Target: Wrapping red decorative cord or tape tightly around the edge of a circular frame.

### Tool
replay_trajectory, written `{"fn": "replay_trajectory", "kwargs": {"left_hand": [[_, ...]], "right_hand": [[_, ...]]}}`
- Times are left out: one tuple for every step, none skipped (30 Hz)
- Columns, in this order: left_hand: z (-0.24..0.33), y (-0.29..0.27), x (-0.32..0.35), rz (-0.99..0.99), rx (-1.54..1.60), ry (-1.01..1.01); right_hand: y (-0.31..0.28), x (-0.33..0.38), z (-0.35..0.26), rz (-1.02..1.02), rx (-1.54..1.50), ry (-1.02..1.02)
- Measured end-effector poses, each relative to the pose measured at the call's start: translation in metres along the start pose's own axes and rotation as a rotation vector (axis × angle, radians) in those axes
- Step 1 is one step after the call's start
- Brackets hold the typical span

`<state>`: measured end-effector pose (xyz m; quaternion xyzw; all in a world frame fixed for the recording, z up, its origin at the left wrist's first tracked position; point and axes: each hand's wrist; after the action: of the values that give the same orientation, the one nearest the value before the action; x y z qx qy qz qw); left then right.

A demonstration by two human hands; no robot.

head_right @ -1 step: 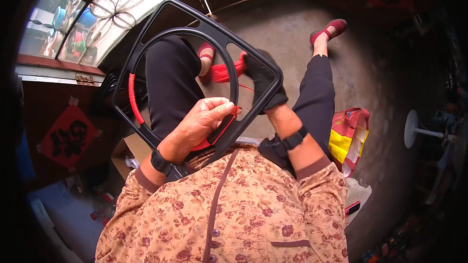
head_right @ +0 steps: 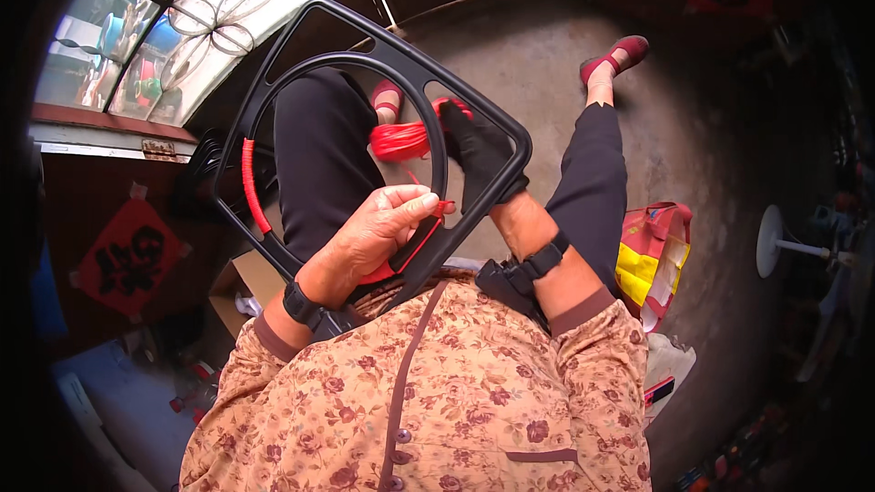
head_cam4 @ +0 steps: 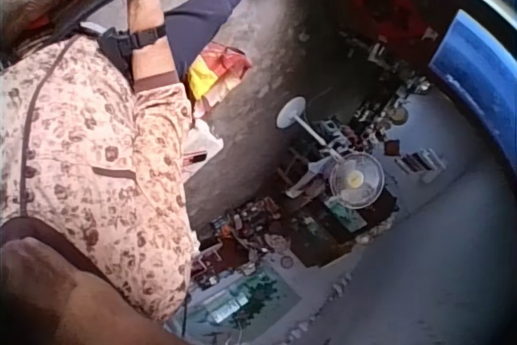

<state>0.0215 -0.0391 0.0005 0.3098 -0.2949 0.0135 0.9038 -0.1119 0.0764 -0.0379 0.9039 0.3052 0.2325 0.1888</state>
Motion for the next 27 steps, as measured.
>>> {"fn": "replay_trajectory", "kwargs": {"left_hand": [[-0.004,0.0,-0.002,0.002,0.023,0.003],[-0.008,-0.003,-0.004,0.017,-0.06,0.107],[-0.013,-0.001,-0.002,0.03,0.061,0.171],[-0.017,0.002,0.0,0.047,0.183,0.236],[-0.013,-0.002,-0.002,-0.036,0.126,0.191],[-0.009,-0.006,-0.003,-0.119,0.069,0.146],[-0.011,-0.004,-0.003,-0.103,0.037,0.226],[-0.013,-0.002,-0.003,-0.087,0.005,0.306],[-0.01,-0.001,-0.002,-0.087,0.005,0.307],[-0.006,0.002,0.0,-0.054,-0.039,0.264],[-0.003,0.003,0.001,-0.019,-0.083,0.222],[-0.003,0.002,0.002,-0.022,-0.087,0.225],[-0.004,0.0,0.003,-0.024,-0.069,0.208],[-0.004,0.001,0.003,-0.026,-0.051,0.191],[-0.003,0.004,0.005,0.007,-0.053,0.224],[-0.002,0.002,0.008,0.019,-0.058,0.229],[0.002,0.002,0.009,0.014,-0.095,0.264],[0.004,0.0,0.01,0.023,-0.127,0.302],[0.013,0.007,0.016,0.06,-0.177,0.32],[0.015,-0.003,0.019,0.062,-0.212,0.319],[0.019,-0.007,0.022,0.103,-0.253,0.284],[0.021,-0.009,0.025,0.145,-0.294,0.247],[0.021,-0.006,0.025,0.139,-0.3,0.245],[0.021,-0.002,0.022,0.142,-0.212,0.219],[0.018,-0.003,0.024,0.172,-0.115,0.204],[0.016,-0.003,0.023,0.172,-0.114,0.201],[0.013,-0.005,0.024,0.178,-0.046,0.2]], "right_hand": [[0.007,0.001,0.004,-0.118,-0.01,-0.012],[0.012,0.003,0.006,-0.235,-0.019,-0.024],[0.013,0.008,0.001,-0.256,0.074,-0.027],[0.014,0.013,-0.004,-0.28,0.165,-0.028],[0.012,0.003,-0.003,-0.599,-0.698,0.361],[0.012,0.006,-0.005,-0.65,-0.861,0.395],[0.016,0.009,-0.005,-0.697,-0.866,0.32],[0.019,0.013,-0.005,-0.745,-0.869,0.244],[0.014,0.02,-0.01,-0.633,-0.673,0.195],[0.012,0.019,-0.011,-0.634,-0.671,0.19],[0.01,0.016,-0.012,-0.673,-0.562,0.165],[0.009,0.014,-0.013,-0.712,-0.452,0.14],[0.013,0.02,-0.025,-0.568,-0.407,0.199],[0.012,0.022,-0.026,-0.569,-0.405,0.197],[0.01,0.024,-0.027,-0.456,-0.397,0.216],[0.007,0.025,-0.028,-0.353,-0.394,0.239],[-0.023,0.011,-0.009,-0.321,0.086,-0.097],[-0.029,0.003,0.004,-0.316,-0.218,-0.059],[-0.036,0.007,0.001,-0.154,-0.441,-0.025],[-0.037,0.014,-0.009,0.002,-0.663,0.017],[-0.042,0.031,-0.024,0.005,-0.537,-0.072],[-0.044,0.051,-0.041,0.008,-0.413,-0.161],[-0.078,0.061,-0.037,0.013,-0.441,-0.193],[-0.115,0.071,-0.034,0.025,-0.471,-0.227],[-0.136,0.079,-0.036,-0.134,-0.777,-0.2],[-0.147,0.089,-0.037,-0.282,-1.076,-0.177],[-0.135,0.109,-0.053,-0.031,-0.964,-0.251]]}}
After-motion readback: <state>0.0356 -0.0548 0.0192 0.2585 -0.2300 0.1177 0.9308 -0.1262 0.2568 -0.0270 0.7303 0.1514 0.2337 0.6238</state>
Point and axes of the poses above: each hand's wrist, its own x-axis away from the middle knuckle, its own y-axis out of the palm, z = x × y, and after that the axes turned 2 degrees about -z, right-handed
